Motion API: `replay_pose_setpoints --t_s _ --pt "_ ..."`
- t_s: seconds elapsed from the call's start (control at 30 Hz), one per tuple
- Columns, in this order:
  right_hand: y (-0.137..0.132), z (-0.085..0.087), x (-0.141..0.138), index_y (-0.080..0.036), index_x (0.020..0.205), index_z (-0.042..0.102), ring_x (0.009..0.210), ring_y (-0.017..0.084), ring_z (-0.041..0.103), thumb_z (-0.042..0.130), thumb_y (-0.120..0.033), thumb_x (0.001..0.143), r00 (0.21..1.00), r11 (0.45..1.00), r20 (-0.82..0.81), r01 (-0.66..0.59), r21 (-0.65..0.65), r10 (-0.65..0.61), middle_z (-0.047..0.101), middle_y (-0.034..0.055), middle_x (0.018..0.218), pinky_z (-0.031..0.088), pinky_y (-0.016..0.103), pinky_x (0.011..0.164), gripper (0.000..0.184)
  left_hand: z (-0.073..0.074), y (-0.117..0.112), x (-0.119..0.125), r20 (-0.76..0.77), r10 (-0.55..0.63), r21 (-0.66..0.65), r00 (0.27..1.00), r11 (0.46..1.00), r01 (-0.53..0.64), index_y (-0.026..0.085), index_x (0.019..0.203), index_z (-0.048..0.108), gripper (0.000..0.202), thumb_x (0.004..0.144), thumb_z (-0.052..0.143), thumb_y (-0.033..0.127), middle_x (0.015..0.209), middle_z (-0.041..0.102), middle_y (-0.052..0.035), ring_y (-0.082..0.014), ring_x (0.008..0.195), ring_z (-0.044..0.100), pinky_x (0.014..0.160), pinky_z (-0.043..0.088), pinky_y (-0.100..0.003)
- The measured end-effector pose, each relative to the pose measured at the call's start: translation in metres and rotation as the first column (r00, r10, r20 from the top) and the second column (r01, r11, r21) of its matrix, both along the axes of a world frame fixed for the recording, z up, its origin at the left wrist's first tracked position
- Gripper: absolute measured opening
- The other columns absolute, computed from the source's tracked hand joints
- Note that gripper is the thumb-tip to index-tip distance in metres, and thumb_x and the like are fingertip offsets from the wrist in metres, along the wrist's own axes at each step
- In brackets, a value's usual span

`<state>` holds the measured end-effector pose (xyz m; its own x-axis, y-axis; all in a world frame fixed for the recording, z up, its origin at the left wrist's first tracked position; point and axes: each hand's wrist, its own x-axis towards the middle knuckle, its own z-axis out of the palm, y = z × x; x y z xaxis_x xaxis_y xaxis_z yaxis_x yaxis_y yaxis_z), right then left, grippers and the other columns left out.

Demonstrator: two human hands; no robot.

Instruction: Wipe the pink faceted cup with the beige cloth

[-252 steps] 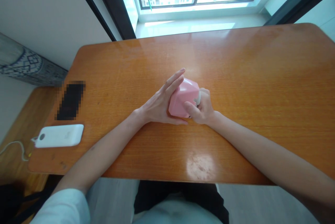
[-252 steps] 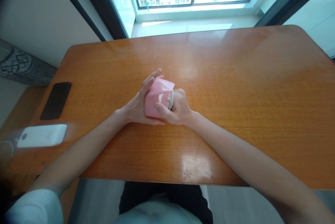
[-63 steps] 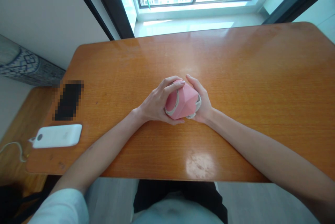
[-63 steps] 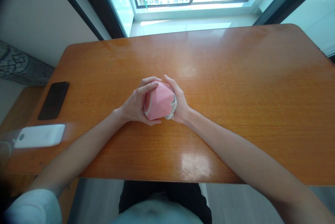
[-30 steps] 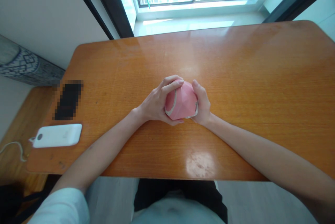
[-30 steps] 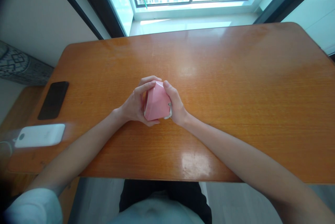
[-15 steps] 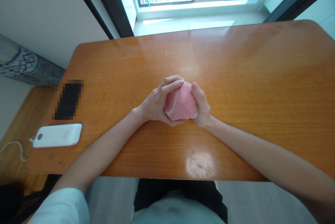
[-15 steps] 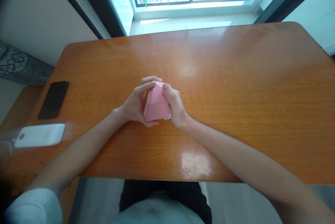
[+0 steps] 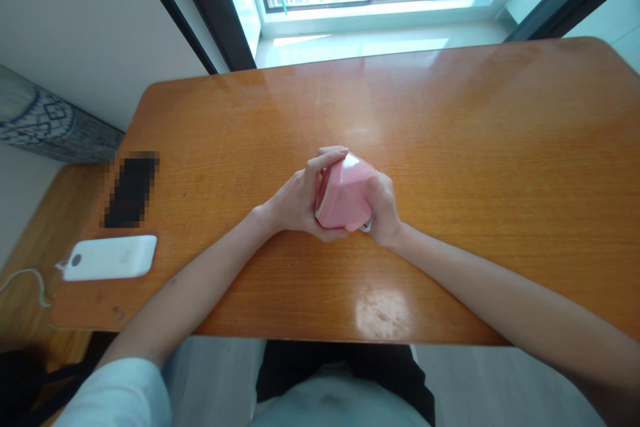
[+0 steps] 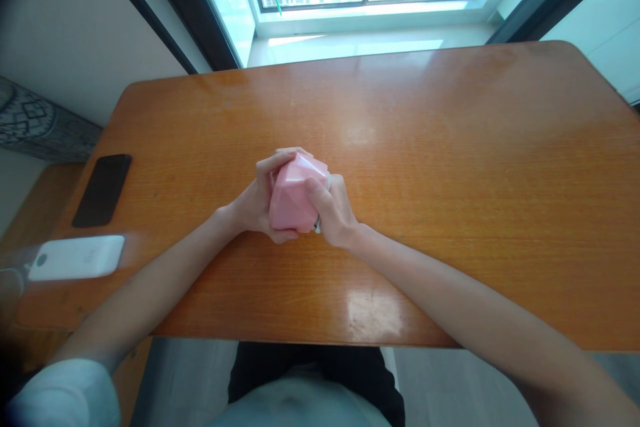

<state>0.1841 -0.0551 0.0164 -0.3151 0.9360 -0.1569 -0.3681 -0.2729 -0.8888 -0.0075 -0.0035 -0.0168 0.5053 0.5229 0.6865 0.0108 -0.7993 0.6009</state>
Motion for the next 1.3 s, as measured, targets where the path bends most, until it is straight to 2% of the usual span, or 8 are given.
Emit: replay_pose_setpoints --t_s 0.13,0.37,0.57,0.67,0.83,0.93,1.07,1.3 --pt "-0.001 -0.004 0.000 -0.024 0.072 0.069 0.051 0.014 0.045 0.066 -0.079 0.094 0.984 0.946 0.137 0.061 0.319 -0.110 0.054 -0.0011 0.055 0.032 0.030 0.047 0.059 -0.001 0.000 -0.003 -0.033 -0.033 -0.058 0.999 0.998 0.031 0.039 0.171 0.017 0.140 0.062 0.087 0.093 0.156 0.051 -0.0160 -0.0341 0.125 0.070 0.099 0.066 -0.053" --pt "-0.002 0.002 -0.003 -0.025 0.066 0.062 0.055 0.015 0.040 0.062 -0.076 0.098 0.933 0.881 0.285 0.064 0.469 -0.220 0.051 -0.0012 0.058 0.031 0.031 0.053 0.060 0.003 0.002 -0.005 -0.028 -0.128 -0.138 0.991 0.983 0.123 0.035 0.170 0.018 0.130 0.072 0.086 0.087 0.135 0.065 -0.0130 -0.0294 0.106 0.075 0.086 0.067 -0.046" --pt "0.001 0.009 -0.005 -0.024 0.063 0.054 0.054 0.014 0.040 0.048 -0.073 0.105 0.839 0.734 0.421 -0.038 0.678 -0.345 0.050 -0.0005 0.057 0.030 0.033 0.058 0.065 0.006 0.002 -0.007 -0.030 -0.174 -0.251 0.984 0.954 0.162 0.034 0.168 0.022 0.115 0.082 0.085 0.076 0.138 0.066 -0.0139 -0.0313 0.112 0.076 0.092 0.067 -0.048" --pt "0.006 0.006 -0.004 -0.024 0.062 0.051 0.051 0.013 0.039 0.041 -0.073 0.107 0.795 0.607 0.440 -0.116 0.787 -0.418 0.049 -0.0013 0.054 0.028 0.032 0.055 0.067 0.007 0.002 -0.007 -0.026 -0.191 -0.286 0.981 0.942 0.176 0.034 0.166 0.024 0.113 0.082 0.085 0.076 0.140 0.066 -0.0143 -0.0319 0.114 0.076 0.096 0.066 -0.049" --pt "0.023 -0.003 0.001 -0.023 0.062 0.049 0.048 0.011 0.037 0.041 -0.062 0.110 0.725 0.271 0.346 -0.224 0.936 -0.595 0.049 -0.0021 0.052 0.026 0.029 0.049 0.062 0.009 0.002 -0.006 -0.020 -0.183 -0.347 0.983 0.923 0.165 0.036 0.165 0.024 0.107 0.085 0.085 0.071 0.144 0.062 -0.0144 -0.0308 0.115 0.074 0.096 0.064 -0.048" --pt "0.031 -0.006 0.004 -0.023 0.062 0.051 0.049 0.012 0.039 0.037 -0.061 0.109 0.684 0.156 0.321 -0.292 0.943 -0.656 0.050 -0.0008 0.051 0.029 0.030 0.049 0.062 0.012 0.002 -0.005 -0.001 -0.198 -0.360 0.980 0.914 0.185 0.036 0.164 0.024 0.106 0.085 0.085 0.073 0.145 0.060 -0.0143 -0.0306 0.116 0.072 0.097 0.062 -0.047" --pt "0.033 -0.009 0.006 -0.024 0.059 0.052 0.048 0.014 0.039 0.043 -0.066 0.100 0.624 0.106 0.343 -0.385 0.917 -0.702 0.048 -0.0002 0.049 0.031 0.031 0.048 0.059 0.015 0.004 -0.004 0.051 -0.227 -0.350 0.973 0.908 0.230 0.035 0.164 0.028 0.101 0.087 0.083 0.073 0.142 0.061 -0.0132 -0.0303 0.117 0.070 0.099 0.061 -0.046" --pt "0.032 -0.004 0.005 -0.025 0.058 0.052 0.049 0.014 0.043 0.066 -0.053 0.084 0.645 0.052 0.307 -0.382 0.923 -0.700 0.050 -0.0014 0.049 0.036 0.031 0.048 0.041 0.014 0.004 -0.005 0.041 -0.215 -0.380 0.976 0.900 0.215 0.034 0.164 0.028 0.103 0.085 0.082 0.073 0.139 0.061 -0.0123 -0.0277 0.112 0.070 0.094 0.061 -0.042"
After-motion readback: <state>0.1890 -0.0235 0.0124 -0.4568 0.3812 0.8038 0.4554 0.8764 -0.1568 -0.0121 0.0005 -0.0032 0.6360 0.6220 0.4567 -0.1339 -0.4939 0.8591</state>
